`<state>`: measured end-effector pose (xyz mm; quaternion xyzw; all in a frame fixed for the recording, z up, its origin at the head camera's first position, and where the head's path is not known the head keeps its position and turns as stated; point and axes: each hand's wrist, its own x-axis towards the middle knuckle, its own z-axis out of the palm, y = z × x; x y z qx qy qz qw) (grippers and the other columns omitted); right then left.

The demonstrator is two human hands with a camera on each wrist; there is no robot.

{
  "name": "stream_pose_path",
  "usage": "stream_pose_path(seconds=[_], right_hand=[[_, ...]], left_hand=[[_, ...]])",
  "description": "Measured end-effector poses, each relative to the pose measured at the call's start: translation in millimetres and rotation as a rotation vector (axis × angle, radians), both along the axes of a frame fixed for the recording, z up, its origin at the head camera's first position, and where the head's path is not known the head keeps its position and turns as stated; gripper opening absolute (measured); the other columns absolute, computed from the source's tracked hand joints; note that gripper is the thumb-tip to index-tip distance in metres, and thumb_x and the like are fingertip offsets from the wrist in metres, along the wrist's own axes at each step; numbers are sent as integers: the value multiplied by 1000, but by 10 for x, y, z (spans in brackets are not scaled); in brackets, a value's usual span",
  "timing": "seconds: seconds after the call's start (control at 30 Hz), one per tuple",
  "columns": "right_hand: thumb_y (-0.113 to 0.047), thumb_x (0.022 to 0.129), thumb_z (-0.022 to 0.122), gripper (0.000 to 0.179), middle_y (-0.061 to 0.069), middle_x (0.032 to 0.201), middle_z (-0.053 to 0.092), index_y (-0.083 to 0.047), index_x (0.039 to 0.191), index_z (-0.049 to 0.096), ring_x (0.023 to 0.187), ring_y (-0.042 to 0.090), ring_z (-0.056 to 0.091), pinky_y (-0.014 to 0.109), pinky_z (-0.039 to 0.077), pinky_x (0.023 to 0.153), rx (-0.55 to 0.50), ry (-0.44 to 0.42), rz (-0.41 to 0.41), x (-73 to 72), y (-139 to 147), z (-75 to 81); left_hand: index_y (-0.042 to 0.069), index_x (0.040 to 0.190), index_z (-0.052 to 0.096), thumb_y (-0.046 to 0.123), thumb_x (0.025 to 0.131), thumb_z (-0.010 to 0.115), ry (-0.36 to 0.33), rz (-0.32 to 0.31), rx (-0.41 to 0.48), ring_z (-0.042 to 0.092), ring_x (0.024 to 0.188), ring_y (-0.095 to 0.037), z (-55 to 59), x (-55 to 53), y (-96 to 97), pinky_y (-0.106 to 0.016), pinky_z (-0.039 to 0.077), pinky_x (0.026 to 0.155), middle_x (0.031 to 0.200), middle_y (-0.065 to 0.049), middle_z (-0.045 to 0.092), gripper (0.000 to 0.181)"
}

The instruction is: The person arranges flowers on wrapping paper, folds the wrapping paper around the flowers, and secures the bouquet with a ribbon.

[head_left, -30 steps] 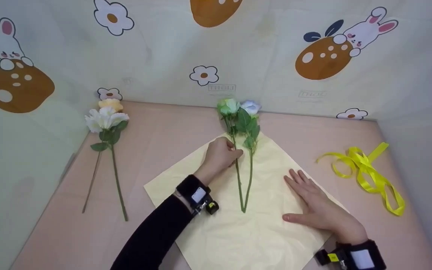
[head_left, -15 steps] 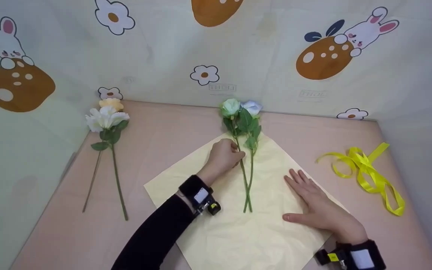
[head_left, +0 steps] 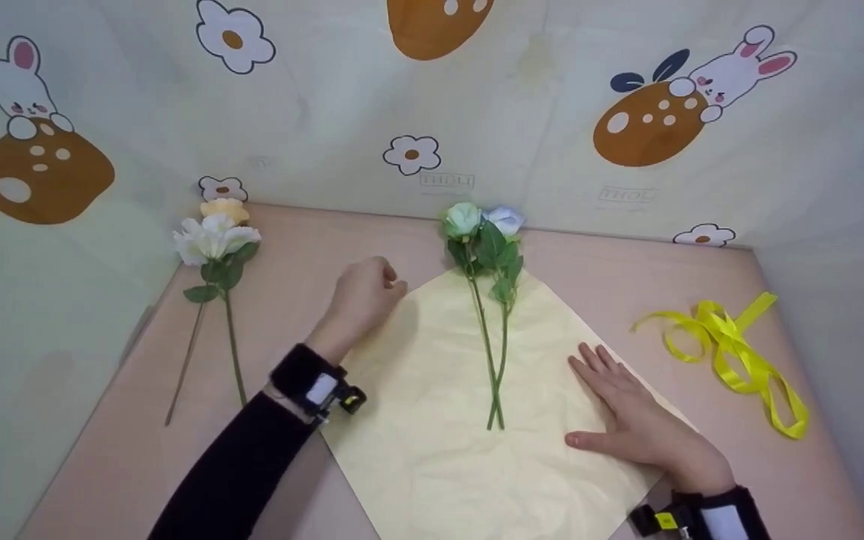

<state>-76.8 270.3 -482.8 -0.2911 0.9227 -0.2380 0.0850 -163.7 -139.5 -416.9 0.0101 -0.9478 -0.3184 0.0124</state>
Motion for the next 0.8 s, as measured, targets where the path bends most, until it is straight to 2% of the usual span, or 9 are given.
stream_pose_path(seconds=[0.13, 0.23, 0.3, 0.4, 0.47, 0.57, 0.7, 0.8], right_hand=[[-60, 70, 66, 99, 4, 153, 4, -21, 147, 16, 138, 30, -1, 48, 4, 107, 13, -4, 9, 5, 10, -6], [-60, 70, 67, 99, 3, 153, 5, -22, 147, 17, 138, 29, 0, 47, 4, 108, 13, 3, 5, 5, 2, -7], [-59, 70, 68, 99, 4, 153, 6, -21, 146, 18, 138, 30, 1, 48, 5, 107, 0, 10, 10, 4, -7, -5], [-57, 71, 68, 98, 7, 152, 7, -19, 146, 19, 137, 32, 1, 48, 4, 107, -17, 13, 28, 2, -6, -1], [-56, 72, 68, 97, 9, 152, 7, -17, 146, 19, 137, 34, 1, 49, 4, 107, -28, 12, 45, -1, -5, 2], [-55, 72, 68, 97, 10, 152, 7, -17, 146, 19, 137, 35, 1, 49, 3, 107, -32, 5, 48, -5, -2, 8], [-56, 72, 68, 97, 9, 152, 6, -18, 146, 18, 137, 34, 0, 50, 3, 107, -21, 2, 40, -3, 1, 14], [-57, 72, 67, 97, 8, 152, 6, -18, 146, 18, 137, 34, 1, 51, 4, 106, -15, 5, 36, -1, -3, 16]], left_hand=[[1, 82, 56, 14, 86, 55, 28, 78, -151, 52, 71, -26, 0, 86, -709, -38, 43, 64, 78, -11, 56, 14], [-2, 78, 55, 8, 85, 50, 19, 167, -230, 50, 67, -28, -9, 169, -1199, -38, 41, 56, 75, -14, 54, 13], [-5, 77, 57, 5, 83, 48, 9, 242, -267, 51, 67, -30, -12, 224, -1483, -39, 40, 54, 75, -17, 54, 14], [-8, 79, 56, 1, 79, 48, -13, 336, -287, 53, 69, -35, -25, 300, -1803, -41, 40, 52, 78, -22, 55, 12], [-9, 80, 54, 2, 79, 49, 6, 372, -278, 54, 70, -38, -49, 342, -1949, -42, 40, 50, 79, -25, 55, 12], [-7, 82, 53, 6, 84, 49, 56, 377, -253, 56, 67, -38, -111, 381, -2067, -42, 40, 47, 77, -26, 56, 14], [-6, 87, 54, 9, 89, 47, 115, 370, -233, 57, 71, -38, -206, 398, -2079, -44, 41, 51, 82, -23, 56, 17], [-7, 85, 54, 4, 85, 49, 154, 373, -236, 55, 79, -39, -257, 405, -2030, -47, 42, 60, 88, -21, 54, 11]])
